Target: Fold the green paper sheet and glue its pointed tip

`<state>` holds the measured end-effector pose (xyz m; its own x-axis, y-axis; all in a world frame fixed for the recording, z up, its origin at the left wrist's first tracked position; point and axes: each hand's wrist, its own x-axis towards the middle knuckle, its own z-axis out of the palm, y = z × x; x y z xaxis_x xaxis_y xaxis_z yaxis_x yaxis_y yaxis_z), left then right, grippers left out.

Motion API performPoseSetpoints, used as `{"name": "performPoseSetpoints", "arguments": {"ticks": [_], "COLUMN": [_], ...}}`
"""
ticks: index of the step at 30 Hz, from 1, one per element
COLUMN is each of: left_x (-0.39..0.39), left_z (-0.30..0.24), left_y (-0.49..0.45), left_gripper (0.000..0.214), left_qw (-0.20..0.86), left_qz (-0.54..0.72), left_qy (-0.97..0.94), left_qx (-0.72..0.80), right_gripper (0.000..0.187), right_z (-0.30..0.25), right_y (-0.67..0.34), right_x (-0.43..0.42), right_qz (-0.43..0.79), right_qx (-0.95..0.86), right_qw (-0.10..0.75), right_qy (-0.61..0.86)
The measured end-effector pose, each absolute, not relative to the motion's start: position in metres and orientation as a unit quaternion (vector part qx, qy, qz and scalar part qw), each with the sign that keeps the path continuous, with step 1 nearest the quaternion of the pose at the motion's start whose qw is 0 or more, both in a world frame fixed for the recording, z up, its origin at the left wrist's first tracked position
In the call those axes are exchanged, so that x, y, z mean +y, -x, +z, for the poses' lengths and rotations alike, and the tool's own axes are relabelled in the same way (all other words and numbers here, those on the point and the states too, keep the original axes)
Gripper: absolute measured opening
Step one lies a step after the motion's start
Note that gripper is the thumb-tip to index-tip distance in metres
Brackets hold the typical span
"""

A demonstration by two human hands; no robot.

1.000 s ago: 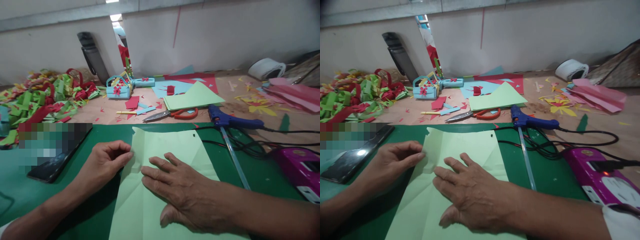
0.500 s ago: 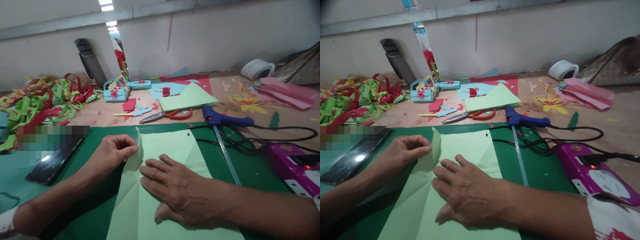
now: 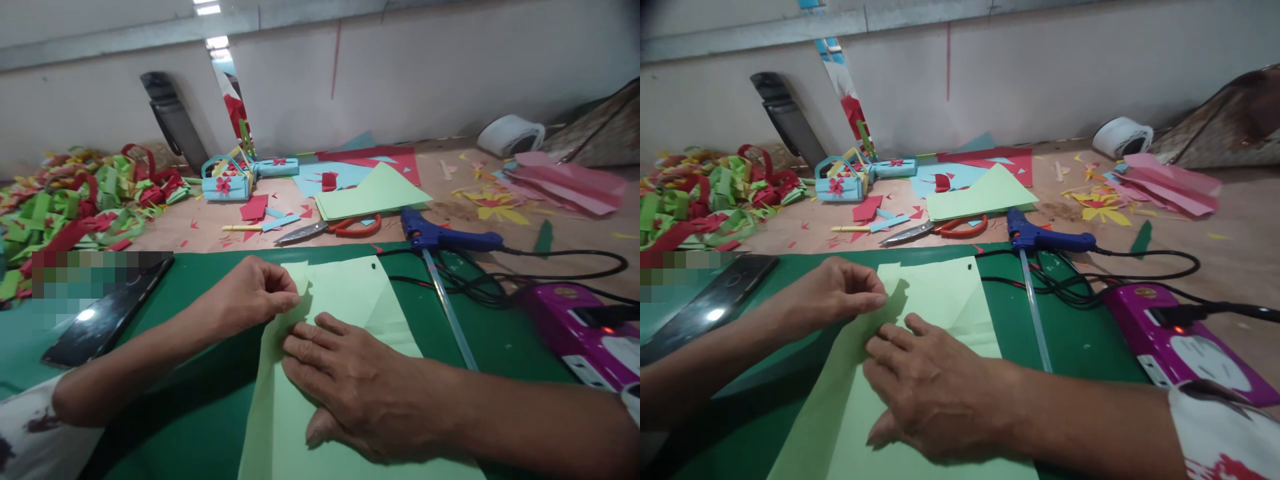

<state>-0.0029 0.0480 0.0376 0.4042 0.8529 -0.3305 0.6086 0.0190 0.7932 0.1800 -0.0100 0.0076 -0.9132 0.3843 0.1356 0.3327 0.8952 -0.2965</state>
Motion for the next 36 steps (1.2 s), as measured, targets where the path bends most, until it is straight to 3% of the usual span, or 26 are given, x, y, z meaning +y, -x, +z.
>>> {"name": "performPoseSetpoints", "arguments": {"ticks": [17, 25, 29, 36], "left_x": [0.058, 0.069, 0.065, 0.054], "left_z": [0.036, 0.035, 0.041, 0.047], "left_y": [0.0, -0.007, -0.004, 0.009], "left_gripper": [0.018, 0.013, 0.018, 0.026], "left_qw": [0.429, 0.403, 0.428, 0.471], "left_qz": [0.073, 0.029, 0.018, 0.012], "left_qy": [-0.749, -0.788, -0.769, -0.737], "left_qx": [0.499, 0.464, 0.473, 0.484], "right_gripper": [0.042, 0.046, 0.055, 0.054], "right_z": [0.013, 0.007, 0.008, 0.007], "right_y": [-0.179, -0.179, -0.179, -0.179], "right_x": [-0.009, -0.009, -0.008, -0.008], "right_qz": [0.142, 0.168, 0.157, 0.146], "right_qx": [-0.966, -0.96, -0.962, -0.964], "right_qw": [0.066, 0.092, 0.089, 0.09], "right_qy": [0.205, 0.203, 0.204, 0.202]}}
